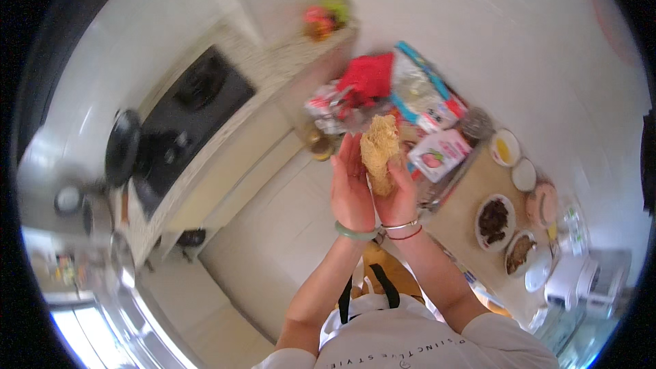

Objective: The person scrubs a black wok with a steel wool pad under running water in a double-basin sink, rinses it, and dries it with a cloth. They then wipe the wok's interior with a sponge soaked in oil from a small bowl.

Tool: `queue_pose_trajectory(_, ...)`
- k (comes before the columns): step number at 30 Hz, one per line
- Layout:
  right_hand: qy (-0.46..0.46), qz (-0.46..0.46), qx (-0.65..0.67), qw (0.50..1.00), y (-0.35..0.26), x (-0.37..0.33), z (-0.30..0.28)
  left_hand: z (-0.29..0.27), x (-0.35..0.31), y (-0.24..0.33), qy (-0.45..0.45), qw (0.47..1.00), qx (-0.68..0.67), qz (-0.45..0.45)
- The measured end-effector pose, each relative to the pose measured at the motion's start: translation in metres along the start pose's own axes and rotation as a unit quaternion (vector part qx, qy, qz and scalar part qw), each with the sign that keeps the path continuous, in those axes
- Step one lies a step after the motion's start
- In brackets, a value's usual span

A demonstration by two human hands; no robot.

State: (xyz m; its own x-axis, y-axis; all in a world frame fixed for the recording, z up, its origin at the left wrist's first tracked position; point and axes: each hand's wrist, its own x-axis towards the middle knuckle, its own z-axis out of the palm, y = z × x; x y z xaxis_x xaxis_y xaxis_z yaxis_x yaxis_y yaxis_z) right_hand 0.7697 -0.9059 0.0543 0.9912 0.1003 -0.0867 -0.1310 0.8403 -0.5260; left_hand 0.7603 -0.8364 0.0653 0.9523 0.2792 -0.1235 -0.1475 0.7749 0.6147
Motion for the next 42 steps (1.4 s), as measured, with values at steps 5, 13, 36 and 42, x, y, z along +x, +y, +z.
queue_pose_trajectory(5, -0.078, 0.156, 0.010, 0.985, 0.131, -0.061, 0.074, -0.097, -0.056, 0.128, 0.088, 0.986, 0.006, 0.142)
queue_pose_trajectory(13, -0.196, 0.432, 0.016, 0.880, 0.326, -0.213, 0.189, -0.229, -0.197, 0.310, 0.291, 0.899, -0.016, 0.328)
queue_pose_trajectory(36, -0.339, 0.800, -0.008, 0.494, 0.612, -0.548, 0.355, -0.450, -0.475, 0.548, 0.557, 0.521, -0.069, 0.643)
queue_pose_trajectory(42, -0.330, 0.830, -0.054, 0.447, 0.718, -0.618, 0.348, -0.533, -0.528, 0.591, 0.604, 0.470, -0.103, 0.635)
